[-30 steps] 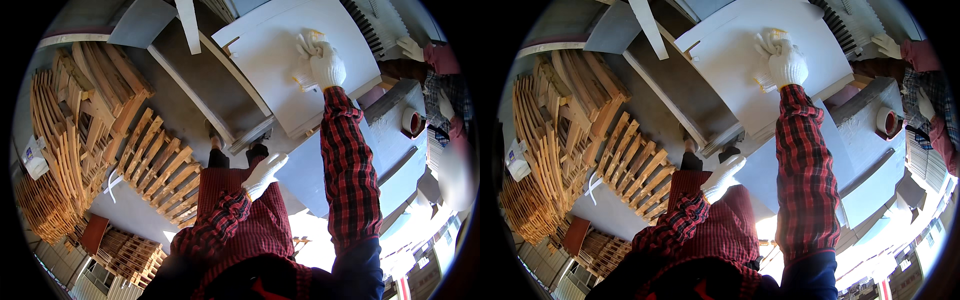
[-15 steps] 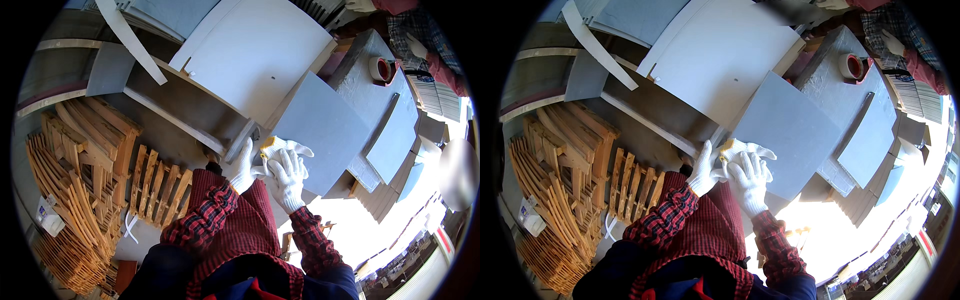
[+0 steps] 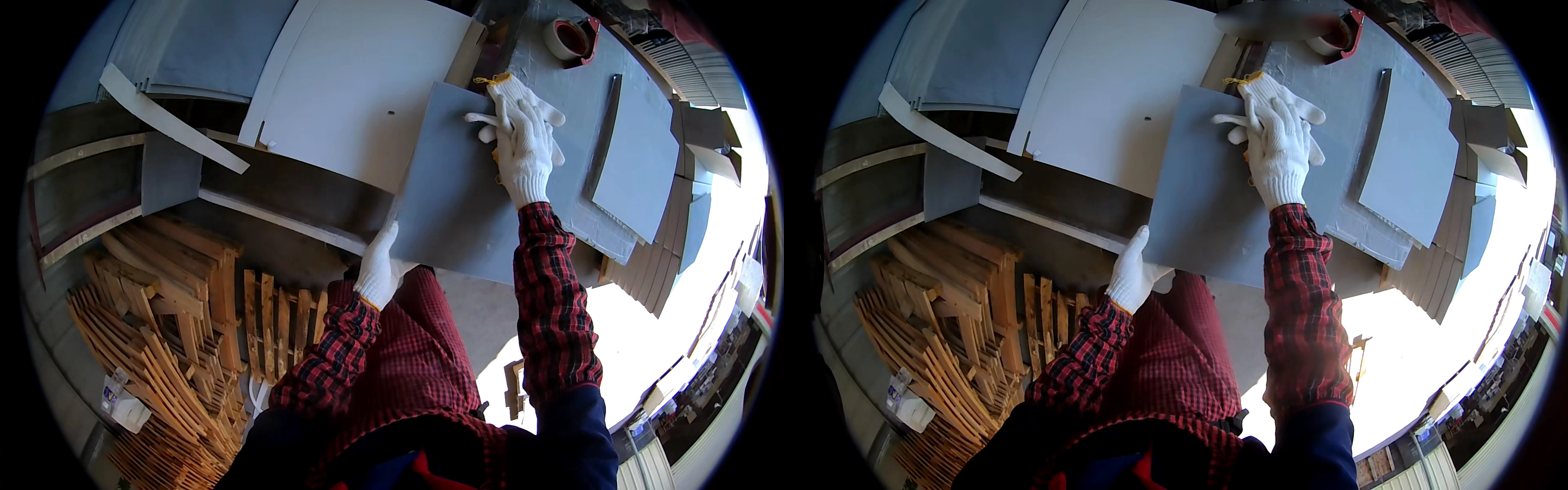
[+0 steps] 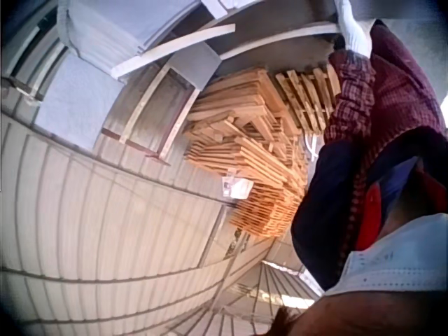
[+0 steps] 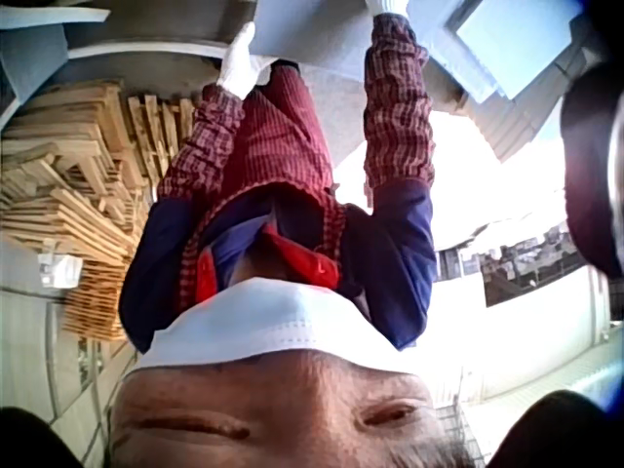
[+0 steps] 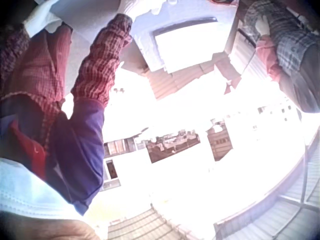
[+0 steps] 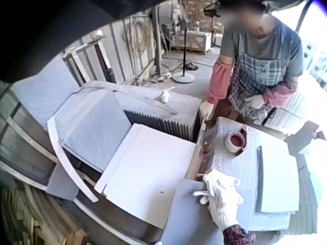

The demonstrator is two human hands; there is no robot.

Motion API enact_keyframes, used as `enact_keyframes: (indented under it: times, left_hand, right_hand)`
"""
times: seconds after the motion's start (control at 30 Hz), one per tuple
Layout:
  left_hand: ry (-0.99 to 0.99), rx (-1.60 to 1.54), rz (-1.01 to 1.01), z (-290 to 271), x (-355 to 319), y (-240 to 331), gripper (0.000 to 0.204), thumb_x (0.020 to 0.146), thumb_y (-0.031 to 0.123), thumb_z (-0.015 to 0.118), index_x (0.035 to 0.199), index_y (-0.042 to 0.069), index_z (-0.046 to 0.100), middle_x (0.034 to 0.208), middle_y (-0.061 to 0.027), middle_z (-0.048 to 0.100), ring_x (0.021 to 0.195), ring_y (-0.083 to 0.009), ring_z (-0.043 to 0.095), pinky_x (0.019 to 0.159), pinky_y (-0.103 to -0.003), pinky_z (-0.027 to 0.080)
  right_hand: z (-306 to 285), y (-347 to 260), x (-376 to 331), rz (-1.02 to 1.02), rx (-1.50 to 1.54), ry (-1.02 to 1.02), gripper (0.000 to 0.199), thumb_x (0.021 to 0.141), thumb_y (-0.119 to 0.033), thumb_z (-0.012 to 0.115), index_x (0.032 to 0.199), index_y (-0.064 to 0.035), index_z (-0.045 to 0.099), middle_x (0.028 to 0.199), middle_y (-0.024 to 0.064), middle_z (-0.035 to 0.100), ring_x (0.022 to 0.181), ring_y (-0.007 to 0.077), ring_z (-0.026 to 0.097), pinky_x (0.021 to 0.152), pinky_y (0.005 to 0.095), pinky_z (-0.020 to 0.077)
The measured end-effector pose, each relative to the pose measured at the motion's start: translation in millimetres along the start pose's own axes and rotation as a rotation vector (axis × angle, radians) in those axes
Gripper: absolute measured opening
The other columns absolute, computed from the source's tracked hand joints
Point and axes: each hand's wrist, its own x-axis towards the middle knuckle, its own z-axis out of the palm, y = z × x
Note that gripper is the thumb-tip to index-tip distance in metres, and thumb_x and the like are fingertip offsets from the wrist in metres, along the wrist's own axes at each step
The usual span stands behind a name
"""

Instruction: The person picks up gray rectangular panels from a nearby rack and places them onto a workbench. They wipe the panels with a cloth and stack them with the help of a coworker.

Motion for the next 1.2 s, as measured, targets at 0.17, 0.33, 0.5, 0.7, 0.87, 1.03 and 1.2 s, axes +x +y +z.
enact_keyframes:
  times: [0.17, 0.33, 0.5, 0.7, 0.87, 1.03, 1.2]
  left_hand:
    - [0.017, 0.007, 0.038, 6.5, -0.5, -1.1, 0.047, 0.104, 0.037, 0.048, 0.138, 0.004, 0.047, 0.136, -0.0140, 0.054, 0.125, -0.0298, 0.052, 0.106, -0.051, 0.042]
    - [0.022, 0.035, 0.026, 6.7, 0.5, 1.7, 0.050, 0.105, 0.039, 0.044, 0.139, 0.003, 0.045, 0.139, -0.0148, 0.052, 0.128, -0.0307, 0.050, 0.109, -0.052, 0.040]
    - [0.019, 0.020, 0.009, 6.5, 2.4, 1.4, 0.052, 0.105, 0.042, 0.041, 0.140, 0.003, 0.044, 0.140, -0.0147, 0.051, 0.130, -0.0318, 0.049, 0.110, -0.053, 0.038]
    - [0.000, 0.023, -0.037, 5.6, 6.0, 0.3, 0.056, 0.105, 0.048, 0.038, 0.142, 0.007, 0.044, 0.143, -0.0141, 0.048, 0.132, -0.0330, 0.046, 0.111, -0.055, 0.035]
    - [-0.001, 0.048, -0.056, -2.1, 10.5, -0.5, 0.059, 0.104, 0.052, 0.036, 0.142, 0.008, 0.044, 0.145, -0.0149, 0.047, 0.132, -0.0337, 0.046, 0.111, -0.055, 0.035]
    - [-0.005, 0.145, -0.098, -2.4, 12.0, 3.8, 0.060, 0.104, 0.054, 0.034, 0.140, 0.007, 0.045, 0.143, -0.0153, 0.048, 0.131, -0.0339, 0.047, 0.108, -0.054, 0.039]
    - [0.013, 0.106, -0.107, -7.5, 14.0, 3.6, 0.063, 0.102, 0.058, 0.036, 0.138, 0.007, 0.046, 0.140, -0.0164, 0.051, 0.128, -0.0354, 0.049, 0.106, -0.056, 0.040]
  right_hand:
    - [-39.7, 60.6, -34.0, 0.190, -0.096, 0.093, 0.029, 0.095, -0.017, 0.061, 0.122, -0.0065, 0.059, 0.132, 0.0193, 0.058, 0.122, 0.0407, 0.053, 0.103, 0.0486, 0.0416]
    - [-57.7, 27.8, -96.7, 0.254, -0.061, 0.087, 0.027, 0.095, -0.013, 0.059, 0.121, -0.0075, 0.061, 0.131, 0.0192, 0.059, 0.122, 0.0400, 0.055, 0.106, 0.0476, 0.0389]
    - [-123.6, -24.4, -223.7, 0.213, 0.005, -0.165, 0.031, 0.086, -0.001, 0.059, 0.117, -0.0035, 0.061, 0.122, 0.0177, 0.060, 0.114, 0.0340, 0.058, 0.100, 0.0415, 0.0444]
    - [-199.2, -14.5, -305.3, 0.512, -0.011, -0.337, 0.043, 0.069, 0.007, 0.072, 0.111, -0.0018, 0.062, 0.113, 0.0175, 0.064, 0.110, 0.0309, 0.061, 0.093, 0.0353, 0.0502]
    - [-175.3, -26.8, -168.2, 0.345, 0.123, -0.111, 0.035, 0.085, 0.001, 0.067, 0.119, -0.0031, 0.063, 0.119, 0.0163, 0.065, 0.107, 0.0277, 0.065, 0.091, 0.0352, 0.0513]
    - [-71.2, 14.7, -46.6, 0.305, 0.020, 0.085, 0.023, 0.087, -0.006, 0.058, 0.106, -0.0094, 0.068, 0.091, 0.0104, 0.072, 0.087, 0.0305, 0.065, 0.081, 0.0398, 0.0508]
    - [-49.7, -34.0, -81.8, 0.145, -0.069, -0.072, 0.017, 0.071, -0.008, 0.069, 0.084, -0.0184, 0.070, 0.093, 0.0041, 0.070, 0.091, 0.0306, 0.063, 0.075, 0.0427, 0.0481]
